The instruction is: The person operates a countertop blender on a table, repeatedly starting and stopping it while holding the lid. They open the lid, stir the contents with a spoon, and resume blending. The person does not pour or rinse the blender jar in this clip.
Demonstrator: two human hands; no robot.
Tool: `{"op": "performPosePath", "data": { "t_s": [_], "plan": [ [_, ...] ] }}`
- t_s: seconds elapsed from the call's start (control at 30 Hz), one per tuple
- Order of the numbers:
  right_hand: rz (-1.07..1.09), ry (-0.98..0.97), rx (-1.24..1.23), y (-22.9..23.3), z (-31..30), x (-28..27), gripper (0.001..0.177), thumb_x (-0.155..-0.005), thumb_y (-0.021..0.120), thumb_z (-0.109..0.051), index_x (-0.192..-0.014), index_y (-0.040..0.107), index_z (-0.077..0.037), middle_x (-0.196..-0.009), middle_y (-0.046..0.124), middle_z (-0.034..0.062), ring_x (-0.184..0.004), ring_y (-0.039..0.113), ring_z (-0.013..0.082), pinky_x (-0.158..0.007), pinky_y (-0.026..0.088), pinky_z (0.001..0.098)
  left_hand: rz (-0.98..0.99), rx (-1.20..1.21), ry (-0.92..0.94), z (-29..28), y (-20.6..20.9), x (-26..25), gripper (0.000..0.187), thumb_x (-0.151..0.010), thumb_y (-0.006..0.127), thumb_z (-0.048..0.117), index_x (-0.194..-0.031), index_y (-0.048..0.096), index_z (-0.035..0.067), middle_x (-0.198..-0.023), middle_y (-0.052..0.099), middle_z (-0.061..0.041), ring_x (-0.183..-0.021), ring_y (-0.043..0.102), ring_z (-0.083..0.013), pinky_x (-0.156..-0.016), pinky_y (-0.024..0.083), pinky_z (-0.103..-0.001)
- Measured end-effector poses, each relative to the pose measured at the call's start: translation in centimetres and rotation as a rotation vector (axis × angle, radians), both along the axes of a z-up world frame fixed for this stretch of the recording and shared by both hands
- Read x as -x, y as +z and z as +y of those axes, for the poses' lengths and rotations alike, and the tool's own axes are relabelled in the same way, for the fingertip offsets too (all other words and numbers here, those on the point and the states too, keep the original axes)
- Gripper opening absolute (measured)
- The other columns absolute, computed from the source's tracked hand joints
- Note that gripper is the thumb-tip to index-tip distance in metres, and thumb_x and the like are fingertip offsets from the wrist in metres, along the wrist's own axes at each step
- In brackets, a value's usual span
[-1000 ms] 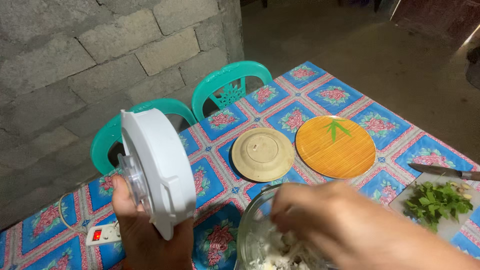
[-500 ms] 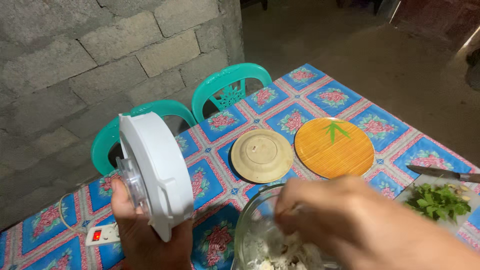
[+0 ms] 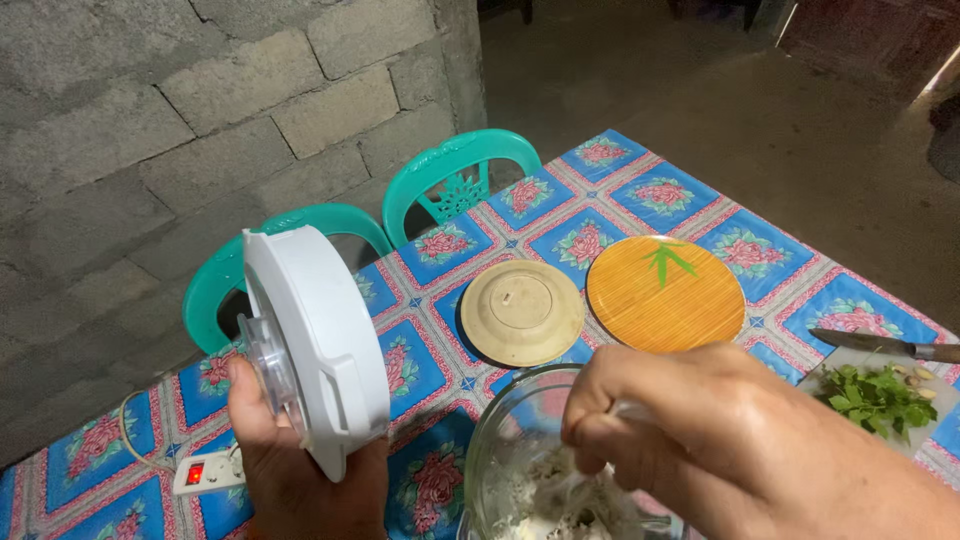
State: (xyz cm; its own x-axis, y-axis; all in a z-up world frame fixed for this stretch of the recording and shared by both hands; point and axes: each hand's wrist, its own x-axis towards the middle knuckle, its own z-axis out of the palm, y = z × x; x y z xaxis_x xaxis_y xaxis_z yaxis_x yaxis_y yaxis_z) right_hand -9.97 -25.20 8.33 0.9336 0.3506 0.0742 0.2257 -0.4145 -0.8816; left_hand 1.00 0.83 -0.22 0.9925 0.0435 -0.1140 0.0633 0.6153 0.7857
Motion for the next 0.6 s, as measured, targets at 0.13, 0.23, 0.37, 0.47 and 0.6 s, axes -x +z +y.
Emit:
{"op": "performPosePath", "data": {
  "t_s": [0.13,0.23,0.37,0.47,0.6],
  "plan": [
    [0.215,0.136,0.204,-1.8,3.1,-1.5,0.012,-0.097,0.06,-0.015,-0.101,0.062,-0.004,-0.082,0.067,0.0149,-0.077,0.07,0.0276,-0.07,0.054,0.0403,-0.252,-0.458,-0.078,0.3,-0.2,0.1,0.072,-0.101,0.033,0.059,-0.148,0.038,0.005,-0.128,0.057,-0.013,-0.116,0.06,-0.0214,-0.097,0.053,-0.038],
    [0.021,0.127,0.223,-4.3,2.3,-1.3,0.013,-0.091,0.064,-0.017,-0.1,0.066,-0.008,-0.084,0.071,0.0103,-0.081,0.074,0.0257,-0.068,0.058,0.0389,-0.049,-0.018,-0.055,0.1,-0.2,-0.5,0.072,-0.101,0.031,0.059,-0.147,0.043,0.005,-0.126,0.058,-0.01,-0.114,0.059,-0.0191,-0.092,0.052,-0.037],
    [-0.101,-0.078,0.264,-4.8,-1.6,0.1,0.015,-0.097,0.061,-0.023,-0.101,0.064,-0.009,-0.077,0.072,0.006,-0.068,0.074,0.0229,-0.061,0.054,0.0391,-0.056,0.048,-0.031,0.1,-0.5,-0.4,0.07,-0.102,0.033,0.058,-0.147,0.045,0.006,-0.126,0.059,-0.01,-0.115,0.06,-0.0193,-0.093,0.052,-0.038],
    [0.064,-0.194,0.17,-3.4,-1.4,0.0,0.017,-0.097,0.06,-0.027,-0.098,0.067,-0.012,-0.081,0.072,0.0022,-0.073,0.07,0.0192,-0.06,0.054,0.0355,-0.538,-0.763,0.153,0.3,-0.7,0.2,0.068,-0.107,0.04,0.057,-0.143,0.034,0.0,-0.129,0.057,-0.013,-0.118,0.062,-0.022,-0.103,0.05,-0.041],
    [0.025,-0.005,0.148,-1.5,2.3,-1.6,0.012,-0.099,0.06,-0.02,-0.099,0.064,-0.008,-0.081,0.073,0.0081,-0.077,0.071,0.0232,-0.063,0.056,0.0364,-0.084,0.402,-0.059,0.1,-1.0,-0.9,0.064,-0.1,0.058,0.047,-0.148,0.047,0.007,-0.127,0.062,-0.01,-0.116,0.065,-0.0223,-0.098,0.053,-0.041]
  ]
}}
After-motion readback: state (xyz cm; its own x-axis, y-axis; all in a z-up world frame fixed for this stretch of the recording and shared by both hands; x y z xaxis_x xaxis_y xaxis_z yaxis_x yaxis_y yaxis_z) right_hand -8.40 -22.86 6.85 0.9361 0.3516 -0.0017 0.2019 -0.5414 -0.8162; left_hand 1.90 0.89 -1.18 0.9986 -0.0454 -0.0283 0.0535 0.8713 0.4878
